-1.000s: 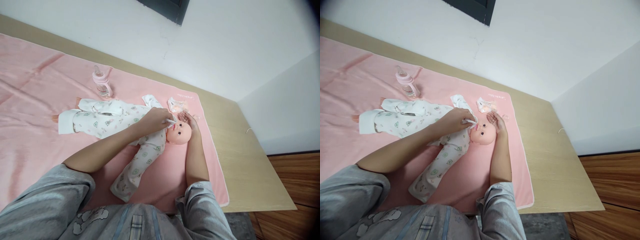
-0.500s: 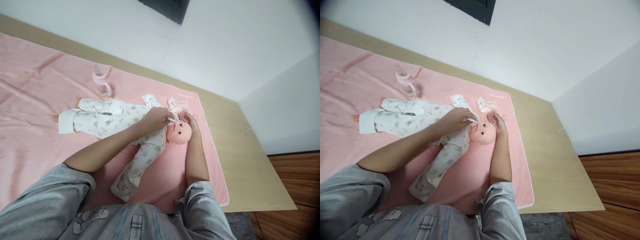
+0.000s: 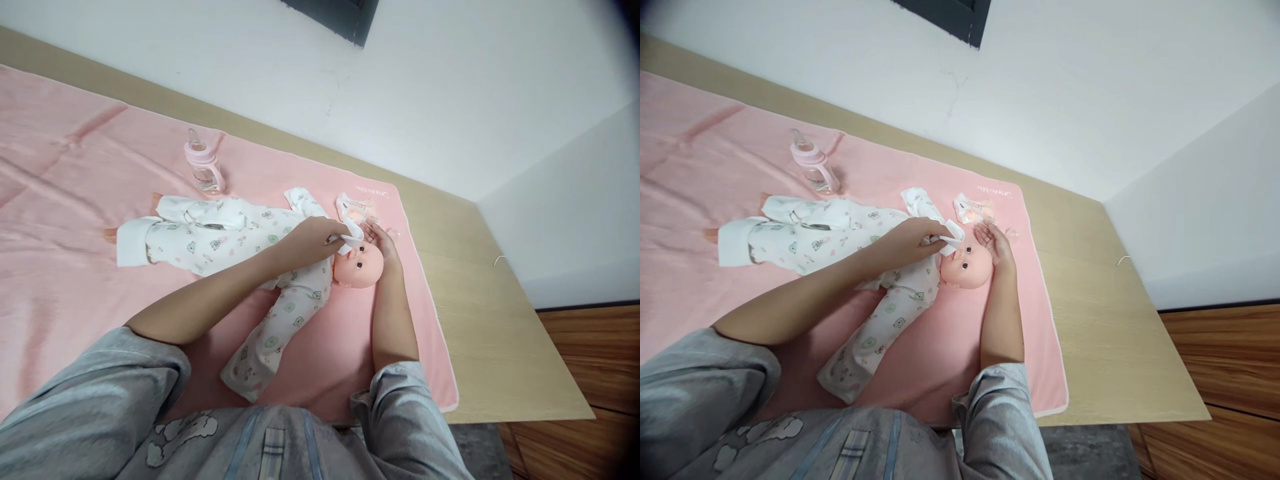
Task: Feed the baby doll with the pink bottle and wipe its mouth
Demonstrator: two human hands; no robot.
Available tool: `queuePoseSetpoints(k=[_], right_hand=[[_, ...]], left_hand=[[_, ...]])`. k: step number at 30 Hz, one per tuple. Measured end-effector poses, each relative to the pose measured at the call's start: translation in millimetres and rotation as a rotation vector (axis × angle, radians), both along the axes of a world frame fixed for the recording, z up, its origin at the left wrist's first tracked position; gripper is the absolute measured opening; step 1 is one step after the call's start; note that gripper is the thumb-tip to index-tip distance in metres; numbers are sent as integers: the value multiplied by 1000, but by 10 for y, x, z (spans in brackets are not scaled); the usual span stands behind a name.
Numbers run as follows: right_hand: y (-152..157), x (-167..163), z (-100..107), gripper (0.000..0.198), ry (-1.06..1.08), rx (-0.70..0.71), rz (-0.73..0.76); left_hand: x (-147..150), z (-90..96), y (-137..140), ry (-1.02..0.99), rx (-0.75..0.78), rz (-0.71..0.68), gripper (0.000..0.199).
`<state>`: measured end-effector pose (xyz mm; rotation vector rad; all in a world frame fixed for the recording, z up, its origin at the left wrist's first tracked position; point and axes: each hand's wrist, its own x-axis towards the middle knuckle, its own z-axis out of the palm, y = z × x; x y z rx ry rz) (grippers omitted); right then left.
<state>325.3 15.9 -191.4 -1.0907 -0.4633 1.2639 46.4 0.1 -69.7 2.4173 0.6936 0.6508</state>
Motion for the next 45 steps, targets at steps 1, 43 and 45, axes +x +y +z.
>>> queuePoseSetpoints(k=[1, 43, 45], right_hand=[[0, 4, -10, 12, -4, 0, 0], [0, 17, -44, 14, -23, -4, -9], [0, 14, -42, 13, -22, -6, -14]], left_hand=[[-3, 10, -15, -6, -16, -13, 26], [-93, 158, -82, 150, 19, -57, 23], [-81, 121, -74, 174, 67, -66, 21]])
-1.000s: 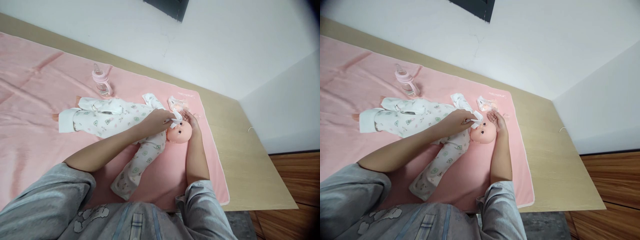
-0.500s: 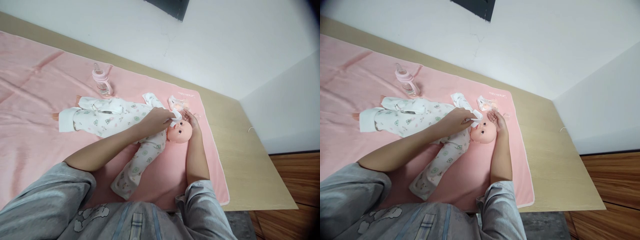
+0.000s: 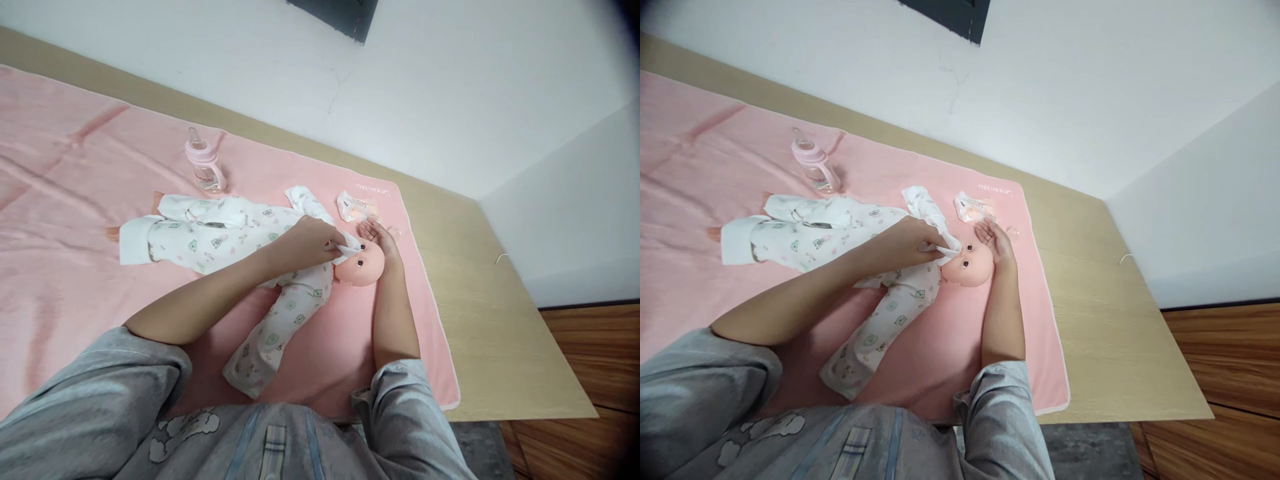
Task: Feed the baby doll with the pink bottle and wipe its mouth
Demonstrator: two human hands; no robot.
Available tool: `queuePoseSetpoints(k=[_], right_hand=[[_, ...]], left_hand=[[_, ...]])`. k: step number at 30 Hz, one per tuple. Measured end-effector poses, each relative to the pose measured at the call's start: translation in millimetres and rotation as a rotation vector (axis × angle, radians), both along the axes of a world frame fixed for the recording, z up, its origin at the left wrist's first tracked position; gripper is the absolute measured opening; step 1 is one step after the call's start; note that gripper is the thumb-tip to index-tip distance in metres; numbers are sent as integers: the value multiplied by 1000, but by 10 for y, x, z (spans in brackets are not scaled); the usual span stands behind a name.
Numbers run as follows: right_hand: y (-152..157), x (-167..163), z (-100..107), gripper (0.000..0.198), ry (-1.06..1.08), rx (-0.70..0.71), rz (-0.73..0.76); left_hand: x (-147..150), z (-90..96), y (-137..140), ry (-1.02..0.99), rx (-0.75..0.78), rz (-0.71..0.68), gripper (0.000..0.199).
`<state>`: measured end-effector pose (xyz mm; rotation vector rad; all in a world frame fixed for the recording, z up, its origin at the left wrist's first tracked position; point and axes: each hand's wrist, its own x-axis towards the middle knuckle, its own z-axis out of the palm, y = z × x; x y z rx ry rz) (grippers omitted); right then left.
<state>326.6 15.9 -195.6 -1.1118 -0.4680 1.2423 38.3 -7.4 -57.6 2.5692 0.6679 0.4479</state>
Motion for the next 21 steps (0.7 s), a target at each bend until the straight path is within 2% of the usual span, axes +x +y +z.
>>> queuePoseSetpoints(k=[6, 13, 21], right_hand=[[17, 8, -17, 10, 23, 16, 11], [29, 26, -50, 10, 38, 41, 27], [34, 32, -53, 11, 25, 38, 24]], left_hand=[[58, -93, -17, 47, 69, 39, 18], [103, -114, -69, 76, 152, 105, 20], [106, -128, -53, 30, 198, 116, 19]])
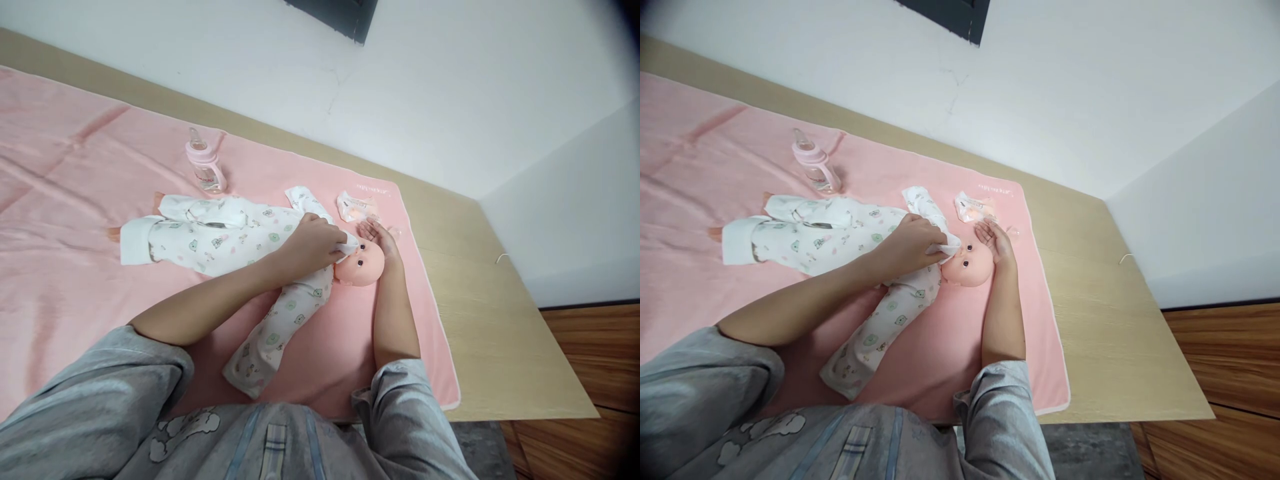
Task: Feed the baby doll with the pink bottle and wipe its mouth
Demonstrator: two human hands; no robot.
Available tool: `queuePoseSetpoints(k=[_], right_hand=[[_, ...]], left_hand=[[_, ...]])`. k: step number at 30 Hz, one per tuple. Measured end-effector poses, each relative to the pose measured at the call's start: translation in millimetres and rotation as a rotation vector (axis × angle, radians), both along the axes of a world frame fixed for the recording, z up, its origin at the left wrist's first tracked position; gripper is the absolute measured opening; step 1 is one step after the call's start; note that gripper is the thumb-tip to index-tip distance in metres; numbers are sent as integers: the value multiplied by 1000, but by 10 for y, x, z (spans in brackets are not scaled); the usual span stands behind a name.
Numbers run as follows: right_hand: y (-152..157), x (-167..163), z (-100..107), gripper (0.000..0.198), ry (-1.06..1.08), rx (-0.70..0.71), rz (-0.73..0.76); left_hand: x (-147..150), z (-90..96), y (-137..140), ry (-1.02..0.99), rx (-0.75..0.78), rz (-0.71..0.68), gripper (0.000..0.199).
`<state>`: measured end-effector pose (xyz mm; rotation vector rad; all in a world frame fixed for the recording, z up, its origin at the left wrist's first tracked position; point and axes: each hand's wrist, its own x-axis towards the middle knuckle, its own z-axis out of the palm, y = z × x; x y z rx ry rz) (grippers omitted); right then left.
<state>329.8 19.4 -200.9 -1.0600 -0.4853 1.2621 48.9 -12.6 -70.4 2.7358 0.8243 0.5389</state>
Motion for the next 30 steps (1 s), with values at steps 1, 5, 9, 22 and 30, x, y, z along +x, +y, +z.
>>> queuePoseSetpoints(k=[1, 5, 9, 22, 30], right_hand=[[0, 0, 0, 11, -4, -1, 0], [3, 5, -12, 12, -12, -3, 3], [18, 26, -37, 13, -15, -1, 8], [21, 21, -42, 16, -18, -7, 0], [20, 19, -38, 13, 28, 7, 20]], left_hand=[[-3, 3, 9, 0, 10, 7, 18], [-11, 5, 31, 33, 17, 35, 14], [-6, -12, 31, 32, 17, 35, 15], [6, -64, 87, 6, 27, 43, 20], [10, -40, 85, -28, -54, 52, 27]])
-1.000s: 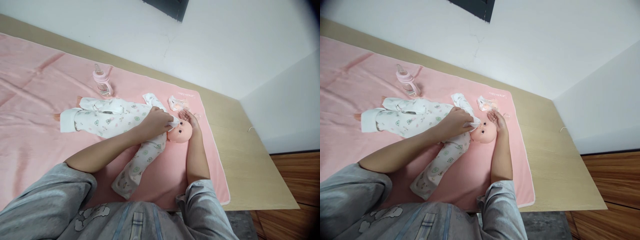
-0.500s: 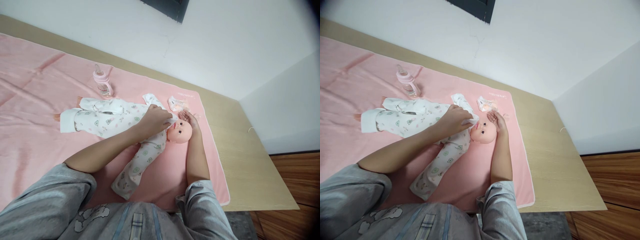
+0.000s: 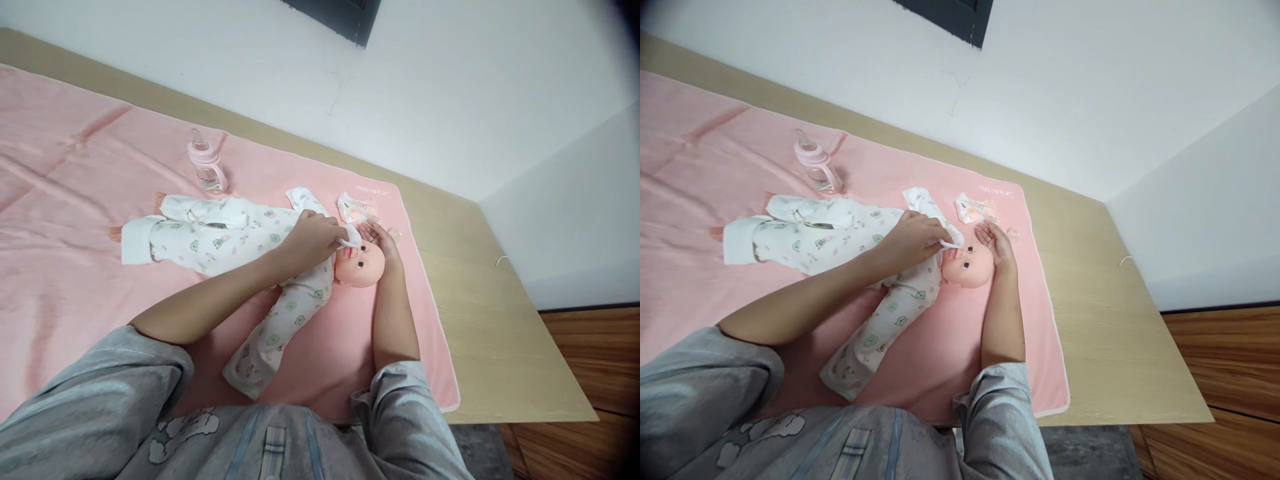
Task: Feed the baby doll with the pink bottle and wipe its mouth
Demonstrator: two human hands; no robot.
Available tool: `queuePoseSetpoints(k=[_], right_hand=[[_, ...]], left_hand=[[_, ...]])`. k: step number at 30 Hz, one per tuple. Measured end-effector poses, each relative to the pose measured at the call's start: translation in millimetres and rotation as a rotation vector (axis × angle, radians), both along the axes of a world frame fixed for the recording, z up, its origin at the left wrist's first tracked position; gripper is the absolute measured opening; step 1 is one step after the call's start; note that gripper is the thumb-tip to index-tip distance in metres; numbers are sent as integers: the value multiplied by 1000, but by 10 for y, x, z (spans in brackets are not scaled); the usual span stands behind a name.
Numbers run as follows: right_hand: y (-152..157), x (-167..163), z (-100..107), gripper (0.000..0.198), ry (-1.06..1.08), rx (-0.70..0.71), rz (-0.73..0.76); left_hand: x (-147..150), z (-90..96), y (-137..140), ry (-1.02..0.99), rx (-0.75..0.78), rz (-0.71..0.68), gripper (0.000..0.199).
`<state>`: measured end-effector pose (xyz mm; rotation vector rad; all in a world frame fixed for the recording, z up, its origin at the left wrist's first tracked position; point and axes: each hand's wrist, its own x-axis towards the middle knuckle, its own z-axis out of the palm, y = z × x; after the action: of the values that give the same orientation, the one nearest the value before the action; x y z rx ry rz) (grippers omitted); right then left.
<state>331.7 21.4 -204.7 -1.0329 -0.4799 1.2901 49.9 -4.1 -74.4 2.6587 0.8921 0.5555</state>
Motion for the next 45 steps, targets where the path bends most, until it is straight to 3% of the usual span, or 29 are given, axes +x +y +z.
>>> queuePoseSetpoints(k=[13, 21, 40, 45], right_hand=[[-39, -43, 84, 12, -50, -18, -13], [-54, -69, 113, 12, -73, -29, -21], [-46, -61, 116, 13, -78, -38, -33], [-65, -102, 140, 13, -97, -33, -18]], left_hand=[[-8, 28, 3, -40, -26, 15, 36], [-22, 55, -92, -114, -144, -91, 29], [13, -16, -59, -66, -46, -57, 31], [-5, 29, -26, -71, -80, -27, 33]])
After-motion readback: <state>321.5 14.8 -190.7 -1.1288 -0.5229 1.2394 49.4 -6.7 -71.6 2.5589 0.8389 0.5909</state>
